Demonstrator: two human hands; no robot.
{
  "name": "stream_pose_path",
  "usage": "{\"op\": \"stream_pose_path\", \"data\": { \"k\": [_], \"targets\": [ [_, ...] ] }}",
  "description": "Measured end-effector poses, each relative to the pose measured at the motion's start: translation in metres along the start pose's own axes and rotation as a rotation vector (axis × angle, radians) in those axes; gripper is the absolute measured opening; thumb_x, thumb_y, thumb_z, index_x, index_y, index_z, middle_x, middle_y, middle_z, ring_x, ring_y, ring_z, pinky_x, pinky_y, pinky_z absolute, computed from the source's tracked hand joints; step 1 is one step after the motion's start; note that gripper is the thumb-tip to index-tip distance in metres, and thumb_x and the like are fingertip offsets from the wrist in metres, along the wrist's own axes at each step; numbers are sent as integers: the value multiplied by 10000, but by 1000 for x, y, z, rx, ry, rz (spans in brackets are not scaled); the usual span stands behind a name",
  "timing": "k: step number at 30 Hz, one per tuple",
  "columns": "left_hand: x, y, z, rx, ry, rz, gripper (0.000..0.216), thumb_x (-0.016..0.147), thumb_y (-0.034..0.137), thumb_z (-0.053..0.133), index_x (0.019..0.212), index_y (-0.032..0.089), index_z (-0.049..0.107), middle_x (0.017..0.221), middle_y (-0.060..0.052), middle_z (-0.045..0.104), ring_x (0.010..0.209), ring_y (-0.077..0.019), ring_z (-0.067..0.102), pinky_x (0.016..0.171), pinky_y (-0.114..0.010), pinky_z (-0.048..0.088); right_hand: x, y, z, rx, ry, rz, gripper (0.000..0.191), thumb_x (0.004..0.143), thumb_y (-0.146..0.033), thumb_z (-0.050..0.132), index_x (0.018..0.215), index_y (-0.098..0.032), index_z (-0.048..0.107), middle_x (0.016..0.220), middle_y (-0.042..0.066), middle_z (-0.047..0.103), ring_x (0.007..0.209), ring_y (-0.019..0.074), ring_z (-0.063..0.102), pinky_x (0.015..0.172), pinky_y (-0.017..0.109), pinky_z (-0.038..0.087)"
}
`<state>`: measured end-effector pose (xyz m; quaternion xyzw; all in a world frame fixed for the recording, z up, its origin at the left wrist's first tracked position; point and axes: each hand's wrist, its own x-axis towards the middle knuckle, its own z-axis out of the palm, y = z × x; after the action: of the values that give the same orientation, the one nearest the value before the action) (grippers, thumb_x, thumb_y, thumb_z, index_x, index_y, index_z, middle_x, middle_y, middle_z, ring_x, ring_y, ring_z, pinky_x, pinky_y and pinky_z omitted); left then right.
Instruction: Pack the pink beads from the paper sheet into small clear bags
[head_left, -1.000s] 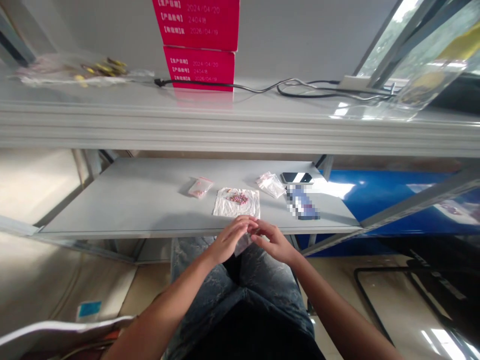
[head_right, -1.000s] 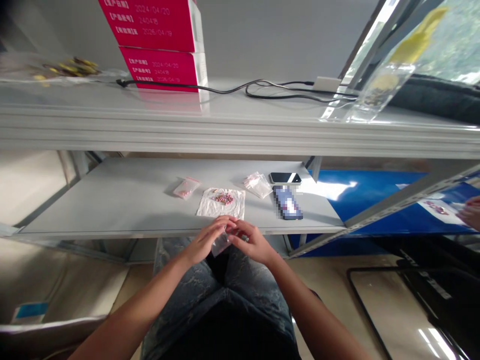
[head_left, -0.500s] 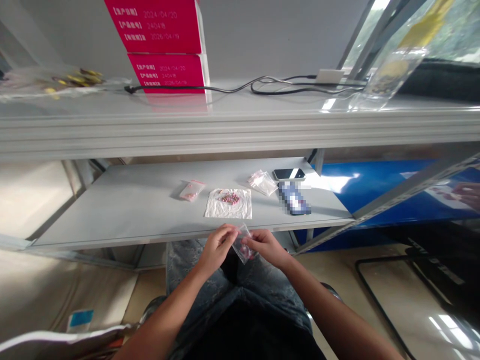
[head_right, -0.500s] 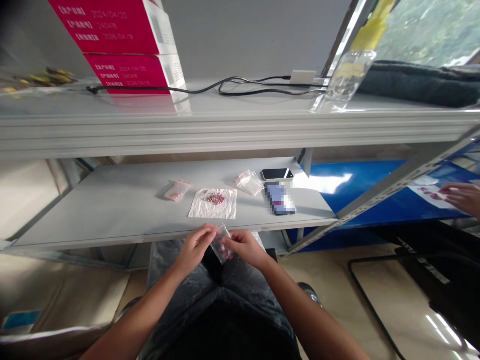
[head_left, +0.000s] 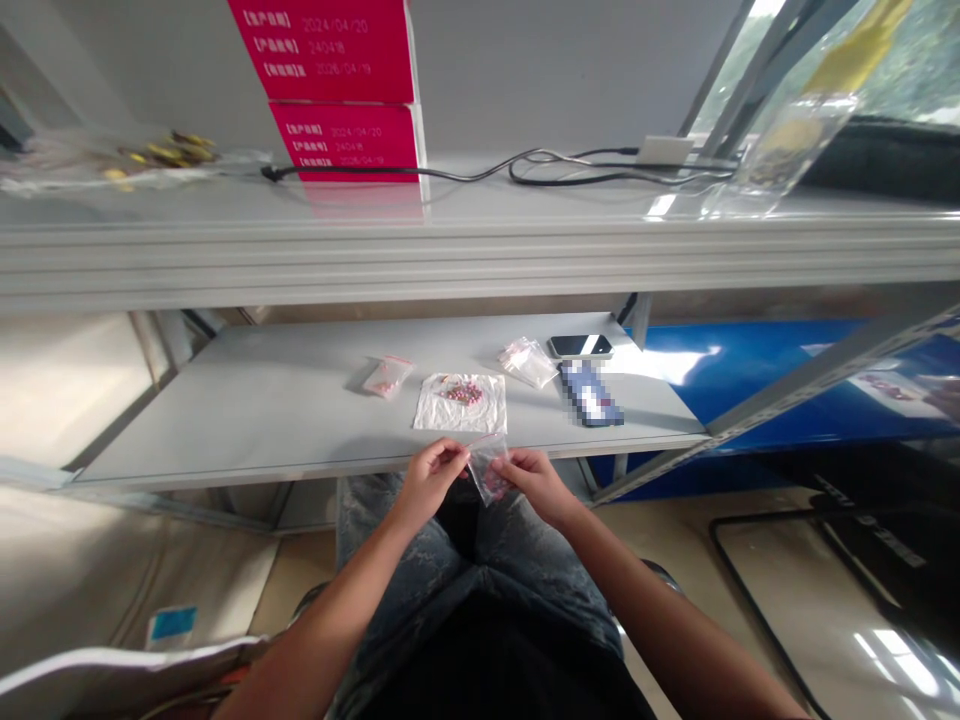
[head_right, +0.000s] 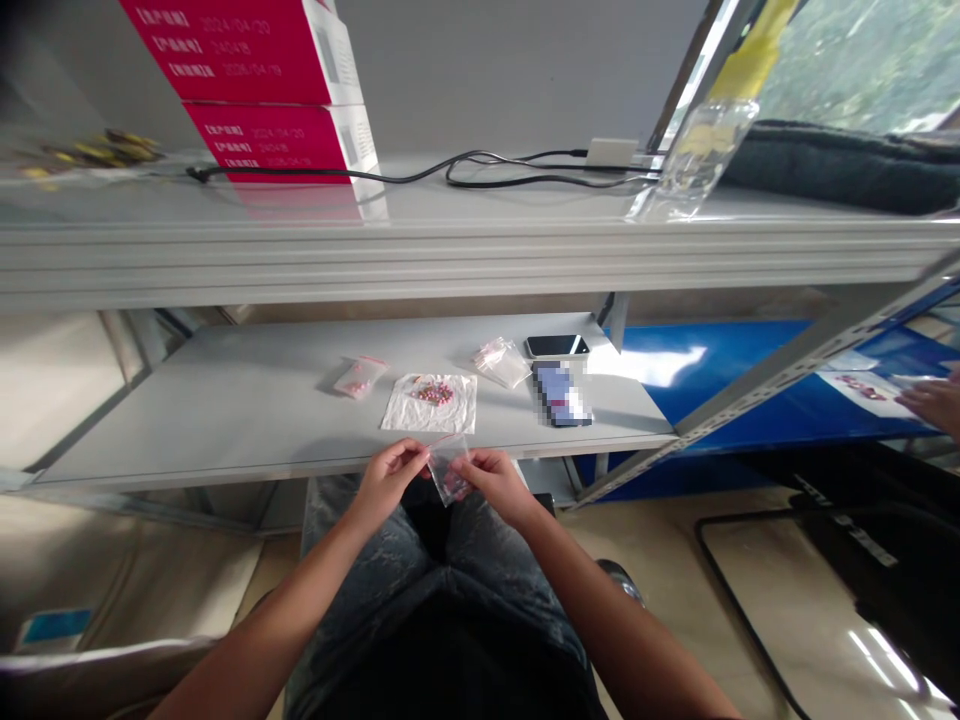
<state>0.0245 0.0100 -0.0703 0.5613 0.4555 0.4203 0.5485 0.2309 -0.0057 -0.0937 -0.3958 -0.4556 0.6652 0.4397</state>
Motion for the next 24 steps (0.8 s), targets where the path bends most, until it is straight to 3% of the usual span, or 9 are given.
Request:
{"op": "stream_pose_path", "data": {
  "k": [4,11,18,24],
  "targets": [
    [-1,4,-1,36,-4,27,297,897,491,654,864,195,662,810,-20,675,732,-176,642,730,-282,524,-1,2,1,-38,-51,7,354,842,-534,767,856,-181,775,829,67,769,701,176,704,654,287,558],
    [-2,4,-2,91,-47,54,273,943,453,577,871,200,651,824,-12,675,749,-172,624,752,-272,503,-2,3,7,20,-75,-30,310,837,-494,789,881,-189,757,899,65,766,814,195,709,850,370,578],
    [-8,2,3,280,-90,144,251,953,418,570,868,200,660,823,-16,678,787,-183,620,715,-254,468,-5,4,10,56,-20,-5,358,777,-501,840,887,-188,706,783,22,711,655,151,649,630,282,552],
    [-11,8,7,383,-123,226,200,949,343,556,833,211,651,794,-9,687,759,-181,625,701,-255,459,-4,10,12,36,29,-27,382,764,-527,838,863,-194,680,814,23,704,671,154,649,632,294,571]
  ]
}}
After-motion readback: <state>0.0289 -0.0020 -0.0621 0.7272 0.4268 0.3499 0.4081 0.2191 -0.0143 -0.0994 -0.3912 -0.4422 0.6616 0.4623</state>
